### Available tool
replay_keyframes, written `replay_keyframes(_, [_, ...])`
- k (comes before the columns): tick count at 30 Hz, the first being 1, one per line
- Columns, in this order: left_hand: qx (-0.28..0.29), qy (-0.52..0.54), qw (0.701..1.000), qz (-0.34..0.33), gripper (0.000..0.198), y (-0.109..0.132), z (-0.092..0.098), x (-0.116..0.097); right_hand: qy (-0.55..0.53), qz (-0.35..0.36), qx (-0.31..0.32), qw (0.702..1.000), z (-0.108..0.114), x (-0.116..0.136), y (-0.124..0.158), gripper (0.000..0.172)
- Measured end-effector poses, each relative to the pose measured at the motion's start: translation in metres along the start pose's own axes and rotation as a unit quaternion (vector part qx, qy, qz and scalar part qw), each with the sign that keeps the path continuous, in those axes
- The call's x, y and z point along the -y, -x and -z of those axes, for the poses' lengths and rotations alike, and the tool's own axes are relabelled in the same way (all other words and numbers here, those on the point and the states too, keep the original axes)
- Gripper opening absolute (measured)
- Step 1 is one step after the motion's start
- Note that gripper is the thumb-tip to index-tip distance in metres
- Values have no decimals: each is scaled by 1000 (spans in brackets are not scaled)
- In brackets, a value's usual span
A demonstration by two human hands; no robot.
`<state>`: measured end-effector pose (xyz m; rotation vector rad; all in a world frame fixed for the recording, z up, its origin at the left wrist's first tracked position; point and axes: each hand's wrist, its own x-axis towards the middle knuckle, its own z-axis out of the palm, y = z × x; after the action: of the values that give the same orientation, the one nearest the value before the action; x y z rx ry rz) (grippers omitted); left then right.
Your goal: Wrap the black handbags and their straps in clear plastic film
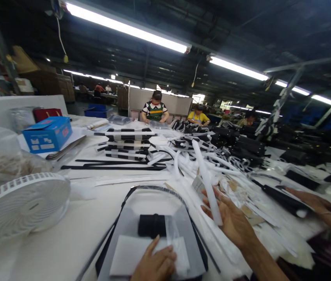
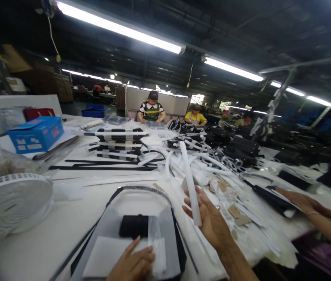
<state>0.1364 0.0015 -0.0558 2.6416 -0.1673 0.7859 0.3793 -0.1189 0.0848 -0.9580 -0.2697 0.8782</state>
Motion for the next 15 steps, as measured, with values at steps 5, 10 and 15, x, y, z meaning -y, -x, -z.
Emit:
replay_keyframes(5, [68,50,991,100,49,-2,20,-25,31,-7,-34,999,-9,1,47,33])
replay_keyframes(10, [96,82,981,147,43,-13,29,-28,-44,-41,-160,985,17,-50,119,29])
replay_keyframes(15, [110,127,966,196,35,-30,44,-28,-158,-113,-173,966,33,-133,179,26])
